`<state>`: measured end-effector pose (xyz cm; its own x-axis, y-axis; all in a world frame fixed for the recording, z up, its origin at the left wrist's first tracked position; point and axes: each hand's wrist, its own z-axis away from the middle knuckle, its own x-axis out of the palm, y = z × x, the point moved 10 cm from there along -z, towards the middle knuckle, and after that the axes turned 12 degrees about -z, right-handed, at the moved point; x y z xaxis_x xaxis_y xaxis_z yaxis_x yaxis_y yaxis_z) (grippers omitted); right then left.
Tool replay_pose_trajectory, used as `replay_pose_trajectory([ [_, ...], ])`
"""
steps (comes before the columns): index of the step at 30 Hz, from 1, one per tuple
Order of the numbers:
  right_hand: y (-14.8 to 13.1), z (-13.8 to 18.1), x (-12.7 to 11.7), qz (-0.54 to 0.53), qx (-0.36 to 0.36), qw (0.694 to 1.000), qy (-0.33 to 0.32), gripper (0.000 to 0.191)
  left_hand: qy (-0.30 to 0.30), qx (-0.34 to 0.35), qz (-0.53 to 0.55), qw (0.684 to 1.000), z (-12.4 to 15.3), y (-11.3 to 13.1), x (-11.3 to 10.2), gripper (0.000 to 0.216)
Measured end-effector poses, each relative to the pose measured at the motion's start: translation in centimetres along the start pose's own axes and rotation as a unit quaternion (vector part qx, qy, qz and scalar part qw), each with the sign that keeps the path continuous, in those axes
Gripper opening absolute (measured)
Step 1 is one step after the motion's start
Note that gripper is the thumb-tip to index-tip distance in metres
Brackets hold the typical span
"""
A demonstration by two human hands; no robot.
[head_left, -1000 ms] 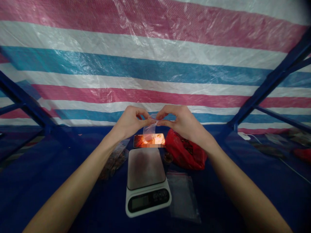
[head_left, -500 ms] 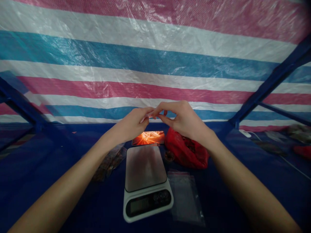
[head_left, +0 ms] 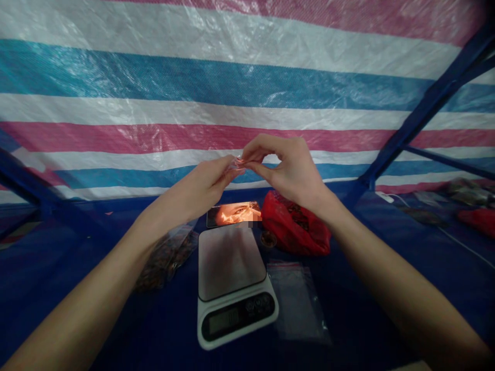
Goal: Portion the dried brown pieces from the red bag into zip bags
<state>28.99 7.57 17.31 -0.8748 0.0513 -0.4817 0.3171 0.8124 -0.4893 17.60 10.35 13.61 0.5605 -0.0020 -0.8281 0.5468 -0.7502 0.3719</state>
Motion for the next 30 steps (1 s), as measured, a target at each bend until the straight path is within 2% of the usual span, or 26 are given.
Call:
replay_pose_trajectory([
  [6,-0.1,0.0,0.6,-0.031,-0.003,0.999,-0.006,0.013,-0.006,-0.012,-0.002,1.0,-0.2,0.0,0.2,0.033],
  [12,0.3,0.0,1.9,-0.04,-0.003,0.998,-0.052,0.02,0.009,-0.02,0.001,1.0,-0.5,-1.0,0.3,0.021],
  [18,0.5,0.1,2.2,-0.065,0.008,0.997,-0.051,0.04,0.005,-0.005,-0.017,1.0,-0.4,-1.1,0.4,0.022],
  [23,0.6,0.0,2.4,-0.058,0.016,0.996,-0.06,0.02,0.029,0.002,-0.055,0.998,-0.1,-1.7,0.5,0.021],
  [27,0.3,0.0,2.9,-0.048,0.008,0.996,-0.08,0.022,0.002,0.022,-0.023,1.0,-0.2,-1.5,1.1,0.026],
  [30,-0.2,0.0,2.6,-0.053,-0.007,0.997,-0.063,0.021,-0.011,0.025,0.014,1.0,-0.4,-1.2,1.1,0.026],
])
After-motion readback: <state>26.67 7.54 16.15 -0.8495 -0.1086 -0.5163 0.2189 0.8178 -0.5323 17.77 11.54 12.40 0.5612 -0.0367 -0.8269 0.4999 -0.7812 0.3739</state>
